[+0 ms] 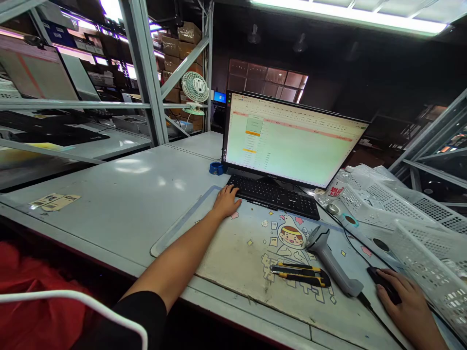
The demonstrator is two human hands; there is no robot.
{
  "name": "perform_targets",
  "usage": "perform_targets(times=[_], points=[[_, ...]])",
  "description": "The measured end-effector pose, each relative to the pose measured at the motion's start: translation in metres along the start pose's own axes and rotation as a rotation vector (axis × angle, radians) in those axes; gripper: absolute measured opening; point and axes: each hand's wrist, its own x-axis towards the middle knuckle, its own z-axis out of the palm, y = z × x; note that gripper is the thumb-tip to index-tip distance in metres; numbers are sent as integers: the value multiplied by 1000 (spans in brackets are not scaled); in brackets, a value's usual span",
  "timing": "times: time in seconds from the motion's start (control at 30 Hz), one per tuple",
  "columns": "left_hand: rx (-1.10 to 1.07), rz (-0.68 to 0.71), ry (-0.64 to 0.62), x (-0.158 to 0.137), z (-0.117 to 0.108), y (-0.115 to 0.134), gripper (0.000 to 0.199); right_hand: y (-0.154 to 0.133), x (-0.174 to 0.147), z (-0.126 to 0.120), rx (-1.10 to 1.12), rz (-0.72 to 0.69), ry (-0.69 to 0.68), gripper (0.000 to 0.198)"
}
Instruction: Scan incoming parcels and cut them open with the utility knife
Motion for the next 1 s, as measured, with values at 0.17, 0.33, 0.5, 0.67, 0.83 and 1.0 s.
perform_targets(times=[0.17,0.33,0.5,0.67,0.83,1.0], points=[[2,3,5,1,2,-1,61,10,-4,4,-30,13,18,45],[2,11,18,2,4,-3,60,23,-6,7,-34,-43,-14,41],[1,13,20,3,5,-4,60,30,-10,12,-68,-36,10,44],[2,10,14,2,5,-4,60,30,-9,12,-57,-41,34,43],[3,14,17,2,4,-4,60,28,-7,10,-14,-12,-1,43],[2,20,22,3,5,-5,60,11,-3,3,36,55,4,43]])
